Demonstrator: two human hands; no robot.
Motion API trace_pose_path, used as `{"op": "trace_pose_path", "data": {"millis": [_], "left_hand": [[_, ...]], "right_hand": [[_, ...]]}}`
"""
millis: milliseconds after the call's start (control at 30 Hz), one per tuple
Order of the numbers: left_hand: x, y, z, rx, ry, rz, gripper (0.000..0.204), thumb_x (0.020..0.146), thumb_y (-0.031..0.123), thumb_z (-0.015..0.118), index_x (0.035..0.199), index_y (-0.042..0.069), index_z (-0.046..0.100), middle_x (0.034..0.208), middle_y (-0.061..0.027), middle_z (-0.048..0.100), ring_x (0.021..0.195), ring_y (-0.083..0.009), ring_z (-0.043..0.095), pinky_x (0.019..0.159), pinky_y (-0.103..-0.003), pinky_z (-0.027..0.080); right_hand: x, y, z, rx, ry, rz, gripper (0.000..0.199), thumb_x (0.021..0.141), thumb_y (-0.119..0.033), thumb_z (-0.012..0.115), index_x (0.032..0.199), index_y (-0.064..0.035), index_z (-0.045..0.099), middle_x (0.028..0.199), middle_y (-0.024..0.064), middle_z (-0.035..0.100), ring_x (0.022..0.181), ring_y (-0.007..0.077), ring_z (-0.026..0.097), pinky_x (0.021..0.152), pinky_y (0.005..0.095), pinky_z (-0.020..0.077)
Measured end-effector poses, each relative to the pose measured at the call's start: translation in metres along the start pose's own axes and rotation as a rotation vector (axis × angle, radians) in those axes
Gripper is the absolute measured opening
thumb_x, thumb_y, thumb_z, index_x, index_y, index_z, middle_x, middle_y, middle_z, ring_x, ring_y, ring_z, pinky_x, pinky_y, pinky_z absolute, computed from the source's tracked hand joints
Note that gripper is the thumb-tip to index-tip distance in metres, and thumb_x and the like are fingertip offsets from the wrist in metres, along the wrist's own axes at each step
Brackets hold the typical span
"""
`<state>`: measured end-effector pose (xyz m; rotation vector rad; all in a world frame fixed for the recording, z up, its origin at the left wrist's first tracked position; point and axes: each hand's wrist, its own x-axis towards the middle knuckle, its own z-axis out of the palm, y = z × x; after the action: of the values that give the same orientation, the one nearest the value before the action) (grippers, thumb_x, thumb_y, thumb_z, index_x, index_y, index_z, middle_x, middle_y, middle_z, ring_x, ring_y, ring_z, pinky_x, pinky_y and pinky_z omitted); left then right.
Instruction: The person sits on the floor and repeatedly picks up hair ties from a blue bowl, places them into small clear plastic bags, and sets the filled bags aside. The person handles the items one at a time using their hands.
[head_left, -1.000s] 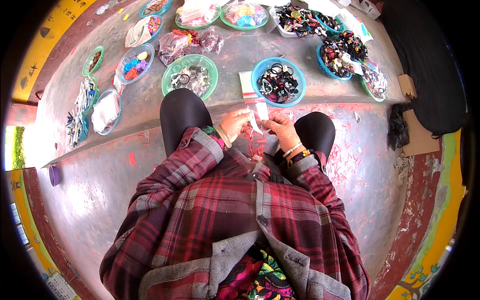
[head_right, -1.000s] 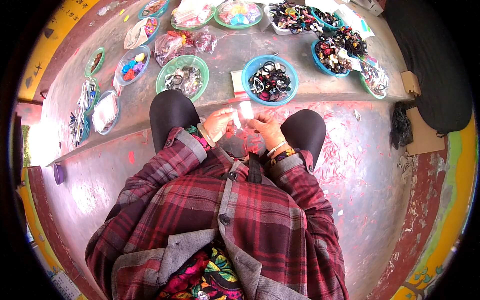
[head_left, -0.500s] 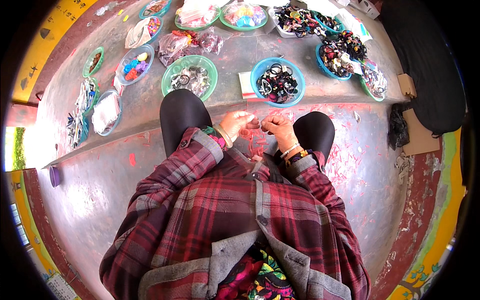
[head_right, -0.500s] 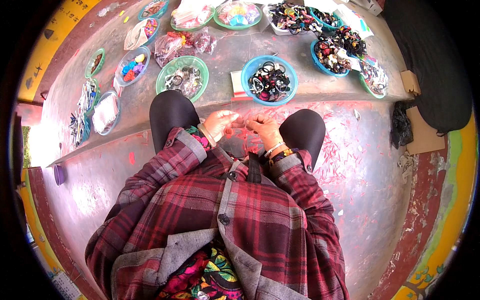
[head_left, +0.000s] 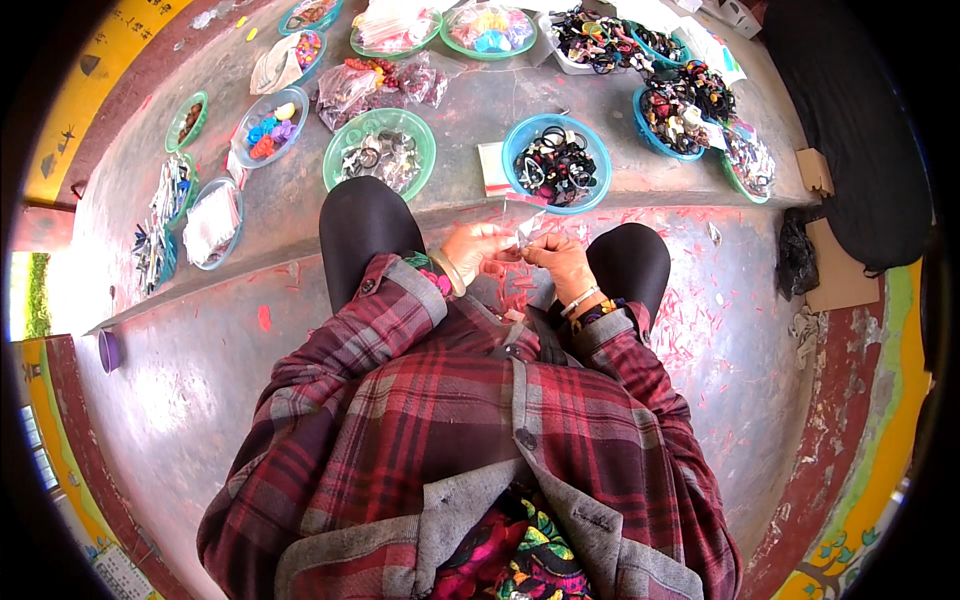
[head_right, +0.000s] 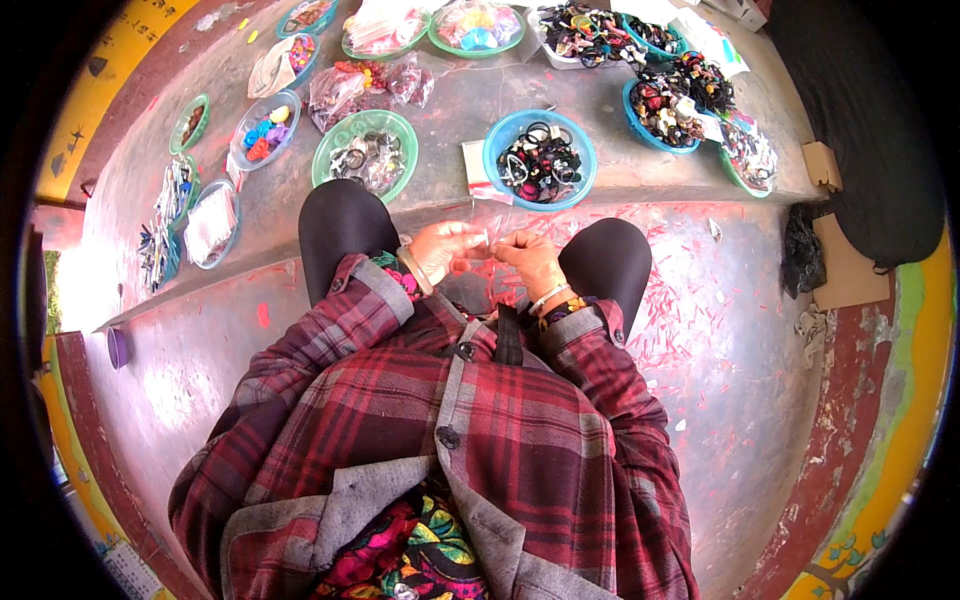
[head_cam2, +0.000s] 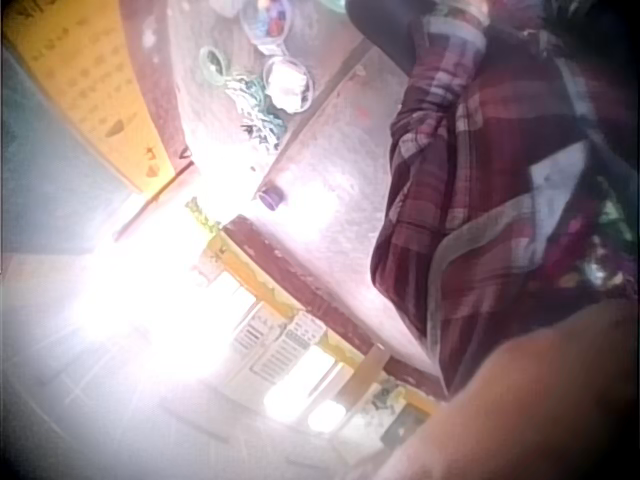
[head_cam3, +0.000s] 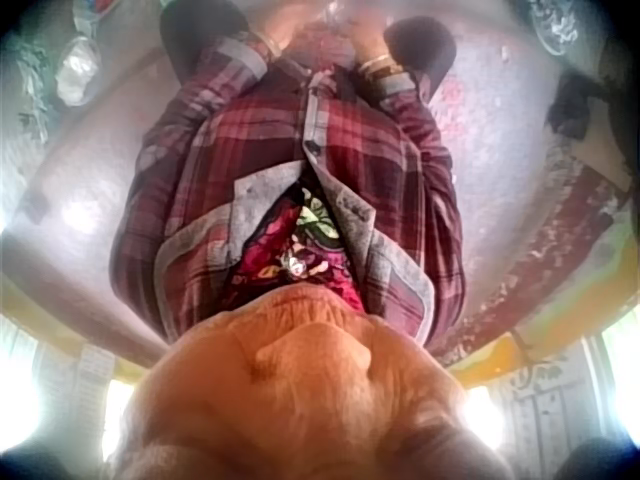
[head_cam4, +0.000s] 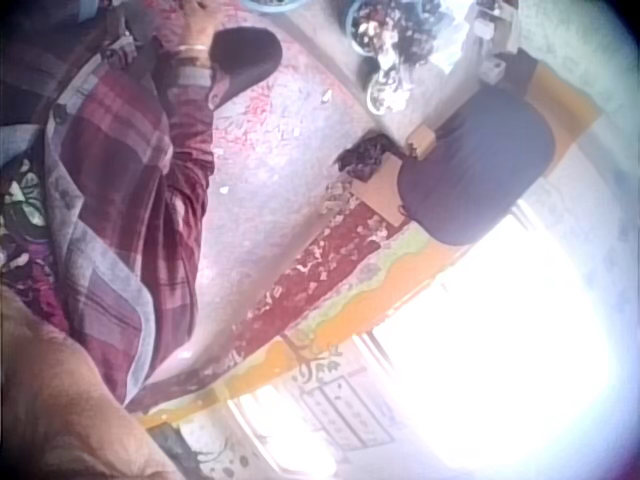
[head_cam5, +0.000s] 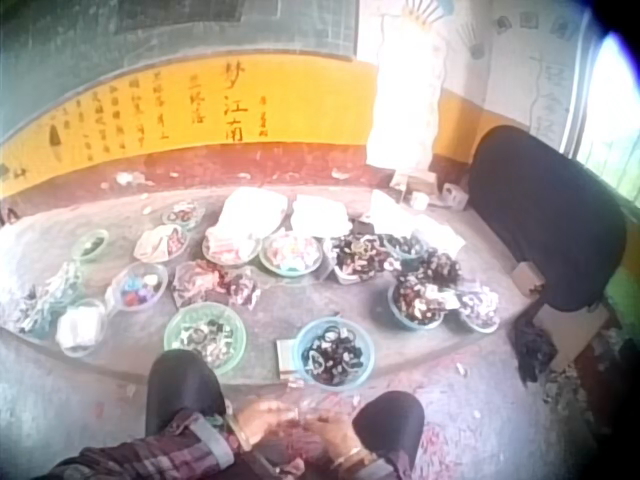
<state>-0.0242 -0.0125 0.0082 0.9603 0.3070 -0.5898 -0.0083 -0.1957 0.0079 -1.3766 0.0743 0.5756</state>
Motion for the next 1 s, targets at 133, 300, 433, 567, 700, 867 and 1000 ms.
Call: {"op": "trace_pose_path", "data": {"millis": [133,300,433,567,700,867,1000], "left_hand": [[-0.001,0.001,0.0,-0.001,-0.015,-0.019,0.019,0.082,0.013,0.058,0.097,0.002,0.056,0.086,-0.0066,0.061,0.071,-0.013,0.06,0.047,-0.019,0.044],[-0.001,-0.001,0.001,-0.039,0.01,0.026,0.019,0.082,0.015,0.06,0.095,0.003,0.058,0.085,-0.0053,0.061,0.061,-0.0097,0.056,0.046,-0.018,0.043],[-0.002,0.001,0.002,-0.036,-0.01,0.035,0.019,0.081,0.016,0.061,0.095,0.003,0.059,0.084,-0.0043,0.061,0.057,-0.0091,0.054,0.044,-0.018,0.04],[-0.005,0.004,0.003,0.012,-0.003,-0.006,0.02,0.08,0.014,0.061,0.096,0.004,0.059,0.085,-0.0036,0.061,0.056,-0.0087,0.054,0.044,-0.018,0.039],[-0.004,0.001,0.001,0.034,0.013,-0.039,0.02,0.08,0.014,0.061,0.098,0.004,0.059,0.085,-0.0032,0.061,0.057,-0.0084,0.054,0.044,-0.018,0.039],[0.007,-0.011,-0.005,0.012,0.012,0.006,0.019,0.08,0.012,0.061,0.096,0.002,0.058,0.083,-0.0032,0.061,0.06,-0.0089,0.056,0.049,-0.018,0.042],[0.005,-0.008,-0.005,0.031,0.016,-0.008,0.017,0.08,0.011,0.061,0.093,0.001,0.058,0.082,-0.005,0.061,0.065,-0.0107,0.058,0.056,-0.019,0.046]], "right_hand": [[0.001,0.002,-0.002,-0.003,-0.079,-0.034,0.005,0.073,0.0,0.063,0.071,-0.0018,0.059,0.07,0.0016,0.059,0.064,0.0082,0.052,0.062,0.0214,0.0406],[-0.002,-0.004,0.002,0.034,-0.119,0.002,0.005,0.073,0.0,0.063,0.072,-0.0019,0.058,0.071,0.0027,0.06,0.066,0.0092,0.054,0.064,0.022,0.042],[-0.002,-0.003,0.001,0.057,-0.148,-0.016,0.004,0.074,-0.001,0.063,0.073,-0.002,0.058,0.071,0.0032,0.06,0.067,0.0099,0.054,0.065,0.0221,0.0427],[0.0,-0.001,0.0,0.059,-0.147,-0.022,0.004,0.074,-0.001,0.063,0.073,-0.0019,0.059,0.072,0.0034,0.061,0.067,0.01,0.055,0.065,0.0222,0.0428],[0.0,0.0,0.001,0.038,-0.131,-0.012,0.004,0.073,0.0,0.063,0.073,-0.0019,0.059,0.072,0.0034,0.061,0.066,0.0099,0.055,0.065,0.0216,0.0427],[-0.002,-0.003,0.006,0.04,-0.125,-0.016,0.003,0.073,0.0,0.063,0.076,-0.0009,0.061,0.074,0.0037,0.062,0.067,0.0096,0.055,0.065,0.0209,0.0427],[0.002,0.002,0.004,-0.04,-0.113,-0.018,0.004,0.074,0.0,0.062,0.078,0.0008,0.061,0.075,0.0033,0.062,0.068,0.0092,0.055,0.065,0.0213,0.0427]]}}
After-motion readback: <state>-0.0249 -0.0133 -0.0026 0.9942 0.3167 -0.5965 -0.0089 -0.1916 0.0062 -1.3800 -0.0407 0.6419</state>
